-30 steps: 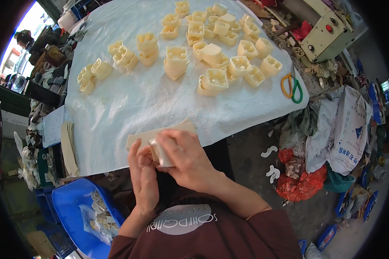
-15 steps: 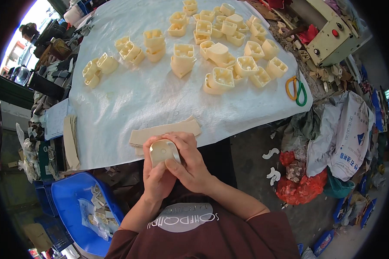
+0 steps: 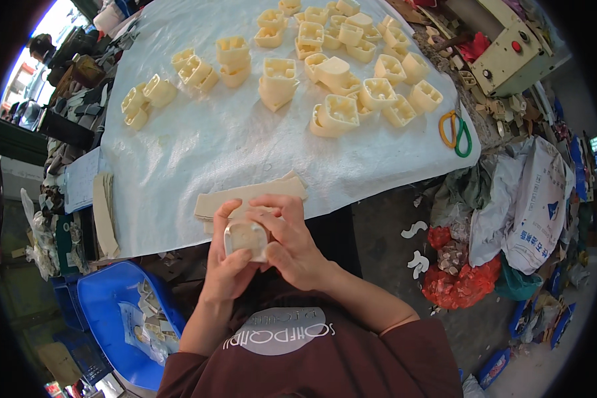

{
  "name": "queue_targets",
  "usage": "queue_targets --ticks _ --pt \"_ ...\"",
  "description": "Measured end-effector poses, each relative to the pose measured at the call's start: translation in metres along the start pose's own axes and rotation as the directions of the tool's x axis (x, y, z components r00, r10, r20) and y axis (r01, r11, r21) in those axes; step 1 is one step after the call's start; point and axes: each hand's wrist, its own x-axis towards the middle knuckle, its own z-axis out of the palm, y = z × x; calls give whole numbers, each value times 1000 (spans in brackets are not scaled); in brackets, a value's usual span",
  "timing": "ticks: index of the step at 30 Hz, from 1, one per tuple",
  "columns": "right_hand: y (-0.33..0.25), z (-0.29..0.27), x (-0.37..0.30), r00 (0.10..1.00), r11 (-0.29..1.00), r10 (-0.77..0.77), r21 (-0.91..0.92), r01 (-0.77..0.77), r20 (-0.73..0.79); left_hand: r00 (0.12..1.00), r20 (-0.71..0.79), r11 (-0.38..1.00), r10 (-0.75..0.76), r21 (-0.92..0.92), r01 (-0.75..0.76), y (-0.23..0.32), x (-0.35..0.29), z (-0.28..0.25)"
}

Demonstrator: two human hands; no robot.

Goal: The person assembles small beige plastic components by hand, repeatedly picking up a mold and a flat sheet, inserting the sheet into the mold, and trimming excess material with scissors. The finished assemblies are placed on a white-covered table alongside many similar units.

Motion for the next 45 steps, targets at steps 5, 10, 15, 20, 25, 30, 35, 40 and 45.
queue_targets --ticks 5,10,15,20,25,30,35,40,45 --pt "3 -20 26 931 831 245 436 -345 271 959 171 962 -224 194 191 2 0 -12" --pt "7 -32 36 860 865 137 363 -345 491 938 189 942 -292 226 247 10 4 -8" --pt "0 -31 29 913 984 137 53 -170 385 962 64 948 -267 194 251 4 4 -8" --pt "-9 -19 9 880 690 417 550 -470 229 989 14 972 -148 185 143 6 8 1" --pt "-4 -3 -4 972 940 230 247 -236 55 995 -93 998 -30 60 36 -8 4 8" --pt "-9 12 0 969 942 246 238 -238 -6 972 -225 984 61 177 -21 -13 3 11" --pt "-14 -6 4 982 950 188 251 -184 9 937 -162 899 309 370 -233 -6 1 -3" --pt "-91 -16 39 987 778 -68 612 142 -143 865 -27 598 501 733 -324 15 -13 -33" --pt "-163 -8 62 941 447 -297 847 287 -162 662 -249 430 707 894 -124 27 -48 -71"
